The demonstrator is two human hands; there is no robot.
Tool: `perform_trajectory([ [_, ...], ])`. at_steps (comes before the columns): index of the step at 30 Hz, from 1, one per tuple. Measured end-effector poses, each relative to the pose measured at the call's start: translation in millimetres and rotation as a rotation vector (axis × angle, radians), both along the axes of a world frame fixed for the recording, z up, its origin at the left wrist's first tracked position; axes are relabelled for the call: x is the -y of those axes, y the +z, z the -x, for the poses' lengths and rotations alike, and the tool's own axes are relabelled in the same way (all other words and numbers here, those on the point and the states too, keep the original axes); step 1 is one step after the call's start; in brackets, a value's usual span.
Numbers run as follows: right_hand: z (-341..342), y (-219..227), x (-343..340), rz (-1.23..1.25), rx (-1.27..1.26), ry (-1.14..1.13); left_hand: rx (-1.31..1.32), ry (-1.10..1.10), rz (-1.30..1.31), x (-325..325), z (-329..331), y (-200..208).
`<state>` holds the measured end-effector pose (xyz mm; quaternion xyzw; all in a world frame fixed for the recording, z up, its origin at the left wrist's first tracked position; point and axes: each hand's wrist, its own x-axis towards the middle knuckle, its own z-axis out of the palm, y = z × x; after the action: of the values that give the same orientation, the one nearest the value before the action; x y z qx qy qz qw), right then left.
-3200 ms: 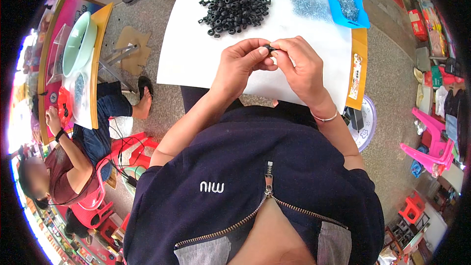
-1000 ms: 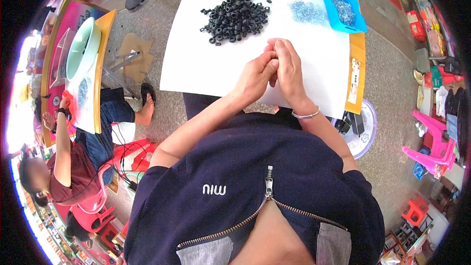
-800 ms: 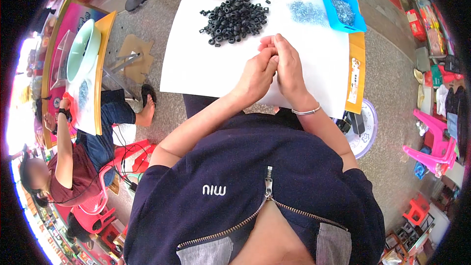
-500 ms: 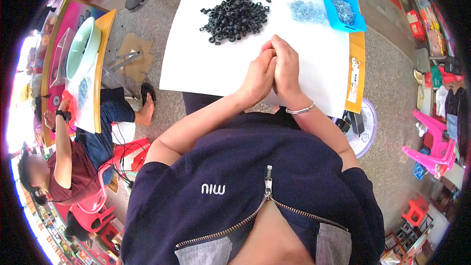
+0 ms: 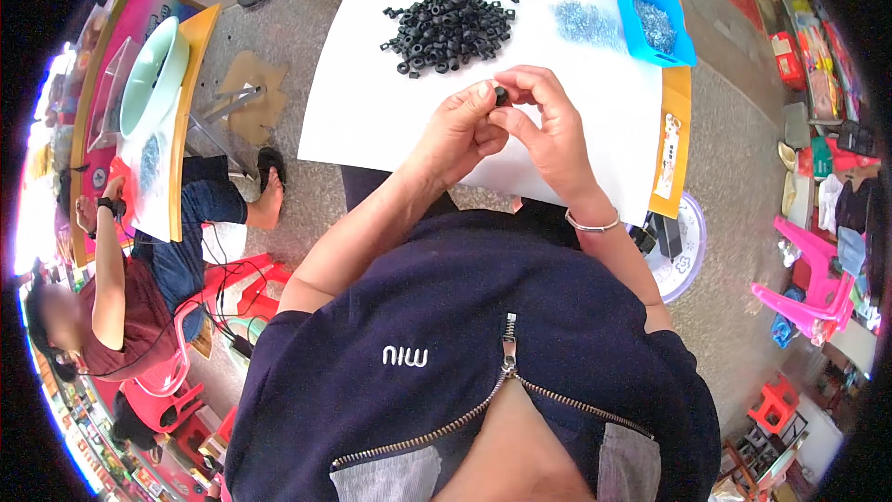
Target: Manually assembling small black plastic components by inserting blue pins into them.
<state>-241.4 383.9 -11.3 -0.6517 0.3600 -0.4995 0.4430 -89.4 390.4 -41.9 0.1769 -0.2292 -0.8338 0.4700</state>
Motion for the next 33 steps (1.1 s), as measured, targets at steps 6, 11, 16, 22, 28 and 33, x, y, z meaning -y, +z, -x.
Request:
perform_trajectory([
  [6,2.0,-8.7,10.0,0.01,-0.025,-0.082,0.123,0.047,-0.112,3.6,0.3,-7.9],
  [11,6.1,13.2,62.0,-0.196,-0.044,-0.067,0.064,0.092,-0.15,31.3,-22.3,-11.3],
  [16,21.5,57.8,199.8,0.064,-0.088,-0.203,0.092,0.159,-0.13,34.3,-32.9,-16.3],
  [22,16.3,70.4,250.7,0.359,-0.453,-0.517,-0.035,0.098,-0.074,36.2,-34.2,-24.4],
  [28,-12.4,-8.8,166.3,0.305,-0.526,-0.119,0.005,0.104,-0.126,34.8,-33.8,-20.4],
  [33,-22.4,-46.9,136.3,0.294,-0.532,-0.116,-0.003,0.097,-0.111,37.3,-33.4,-23.6],
])
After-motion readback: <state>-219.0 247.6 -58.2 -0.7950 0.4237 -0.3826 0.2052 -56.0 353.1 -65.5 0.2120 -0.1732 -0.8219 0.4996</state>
